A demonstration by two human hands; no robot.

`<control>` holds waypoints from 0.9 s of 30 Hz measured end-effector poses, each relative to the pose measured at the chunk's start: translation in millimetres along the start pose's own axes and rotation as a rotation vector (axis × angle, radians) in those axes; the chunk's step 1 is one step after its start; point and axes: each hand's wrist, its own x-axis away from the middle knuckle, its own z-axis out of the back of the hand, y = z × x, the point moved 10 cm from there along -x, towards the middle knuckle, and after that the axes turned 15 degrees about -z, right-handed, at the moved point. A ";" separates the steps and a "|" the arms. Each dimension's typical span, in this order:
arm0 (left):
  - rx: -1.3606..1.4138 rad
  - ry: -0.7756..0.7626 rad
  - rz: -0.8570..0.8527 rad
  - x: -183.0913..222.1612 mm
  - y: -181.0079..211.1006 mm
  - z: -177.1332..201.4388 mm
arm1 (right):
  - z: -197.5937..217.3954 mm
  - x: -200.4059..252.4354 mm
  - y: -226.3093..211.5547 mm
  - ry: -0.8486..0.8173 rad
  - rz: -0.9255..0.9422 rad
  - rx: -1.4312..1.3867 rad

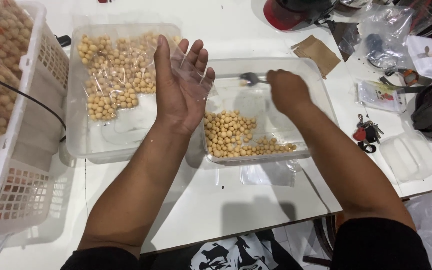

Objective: The person uses a spoon to scoop small round food items from a clear plastic container and transfers them into small clear plastic bags. They repeat this process multiple times, filling several bags and placing them into a larger container.

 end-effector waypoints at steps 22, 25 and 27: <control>-0.049 -0.063 0.051 3.2 1.8 -8.6 | 13.8 22.1 -100.1 -0.219 0.302 -0.296; -0.048 -0.087 0.060 0.9 -1.6 -8.4 | 10.3 33.9 -95.0 -0.267 0.368 -0.337; -0.042 -0.098 0.069 1.4 -4.7 -8.7 | 12.0 43.3 -93.1 -0.305 0.378 -0.363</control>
